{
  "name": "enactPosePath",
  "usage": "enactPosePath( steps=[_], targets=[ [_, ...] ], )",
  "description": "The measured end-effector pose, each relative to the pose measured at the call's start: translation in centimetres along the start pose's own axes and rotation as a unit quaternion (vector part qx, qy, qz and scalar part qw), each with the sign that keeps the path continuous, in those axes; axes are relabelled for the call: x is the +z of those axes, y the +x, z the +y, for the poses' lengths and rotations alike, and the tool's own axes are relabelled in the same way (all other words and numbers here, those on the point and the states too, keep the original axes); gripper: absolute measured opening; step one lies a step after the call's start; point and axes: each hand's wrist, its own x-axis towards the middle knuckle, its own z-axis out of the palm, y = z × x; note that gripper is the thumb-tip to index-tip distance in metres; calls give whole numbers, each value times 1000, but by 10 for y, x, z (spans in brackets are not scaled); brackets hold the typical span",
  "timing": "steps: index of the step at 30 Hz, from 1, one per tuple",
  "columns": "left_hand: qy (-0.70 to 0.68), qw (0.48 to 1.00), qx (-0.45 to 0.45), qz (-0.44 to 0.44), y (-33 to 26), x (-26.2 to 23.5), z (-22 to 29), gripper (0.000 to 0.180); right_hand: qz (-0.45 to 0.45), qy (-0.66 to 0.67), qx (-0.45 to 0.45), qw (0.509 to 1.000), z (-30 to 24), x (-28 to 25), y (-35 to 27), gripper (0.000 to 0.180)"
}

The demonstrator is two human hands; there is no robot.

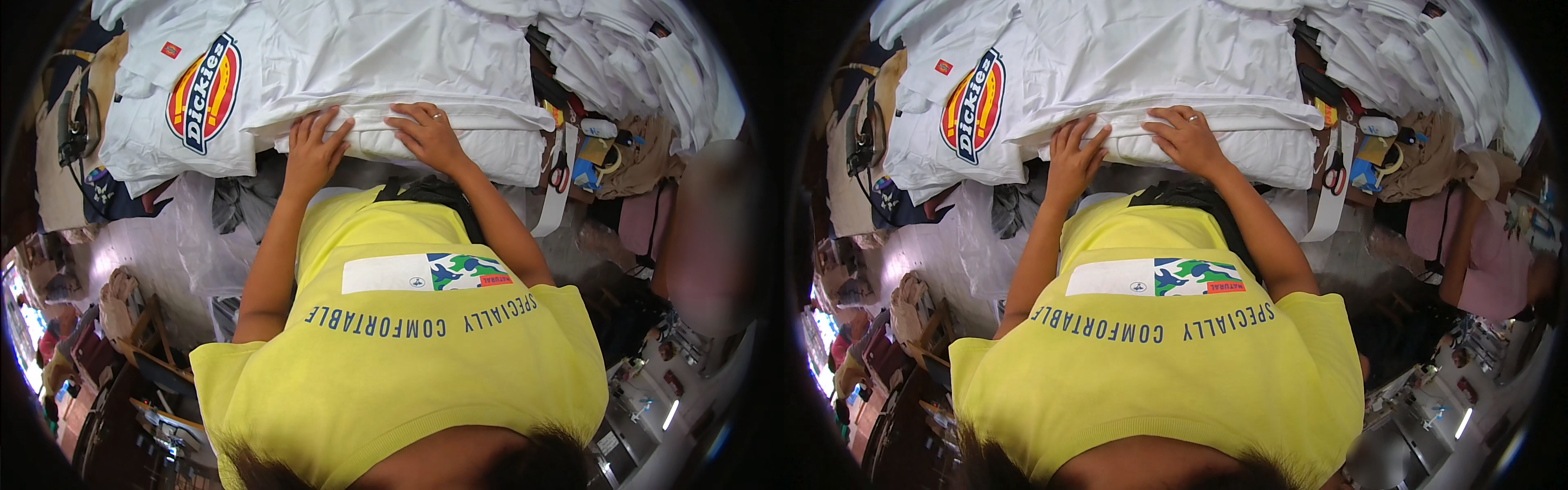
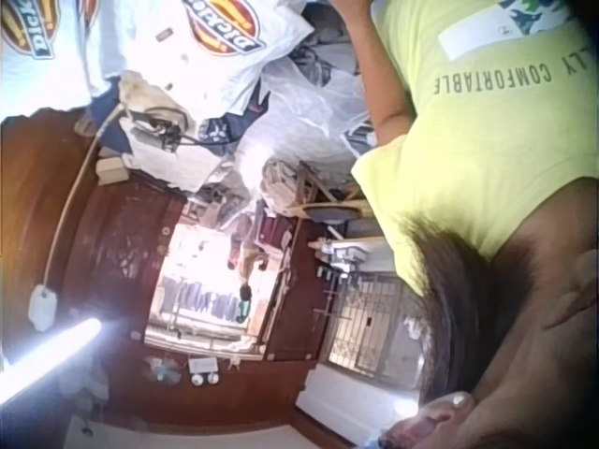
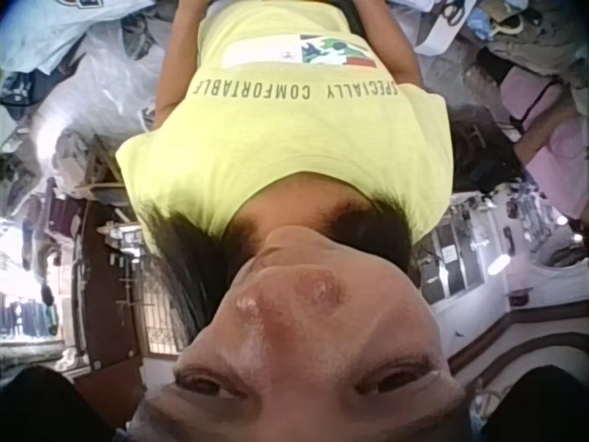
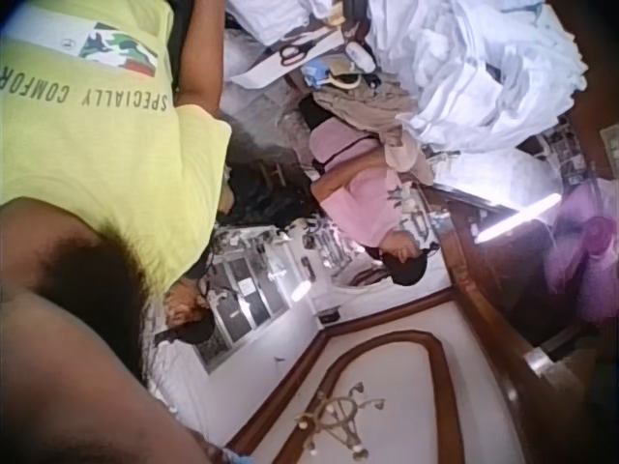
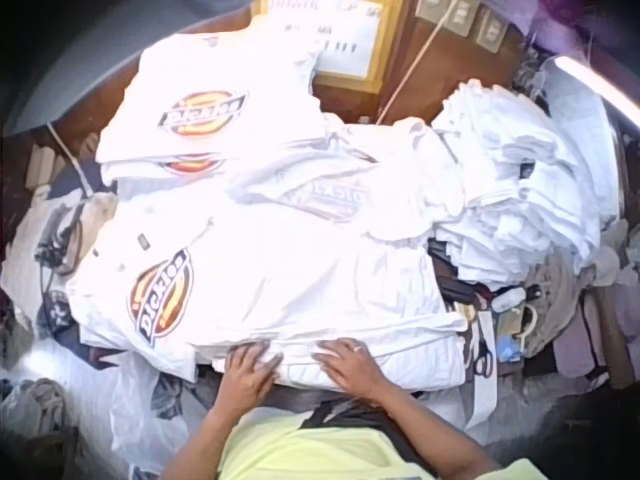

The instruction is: The person picks up several white t-shirts one by one from a stack, unfolds them to check the fabric and seams, uses shears to trim excess thread from the necklines and hems, and then refolds them back onto the stack.

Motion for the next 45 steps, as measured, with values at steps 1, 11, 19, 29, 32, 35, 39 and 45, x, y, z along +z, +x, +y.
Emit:
enactPosePath(
  steps=[1,11,19,29,32,35,39,45],
  targets=[
    [-8,1000,-3,6,-1,1,-1,36,-2,1,6,1000,0,1,0,25],
    [-52,997,-41,26,3,2,2,26,3,25,41,999,0,3,5,22],
    [-13,994,-108,28,26,3,2,18,57,-16,90,994,-8,3,27,20],
    [-14,998,16,61,-7,5,-1,27,47,-124,-106,985,0,7,-2,12],
    [-17,998,2,57,-15,7,-2,32,54,-137,-119,982,-1,6,-2,11],
    [-10,998,8,66,-16,7,-1,32,55,-144,-126,980,-1,7,-3,10],
    [26,996,15,85,-16,1,-3,27,59,-135,-128,981,1,9,-3,9],
    [42,998,-7,48,-5,-51,-53,21,99,56,97,989,27,1,9,9]
  ],
)
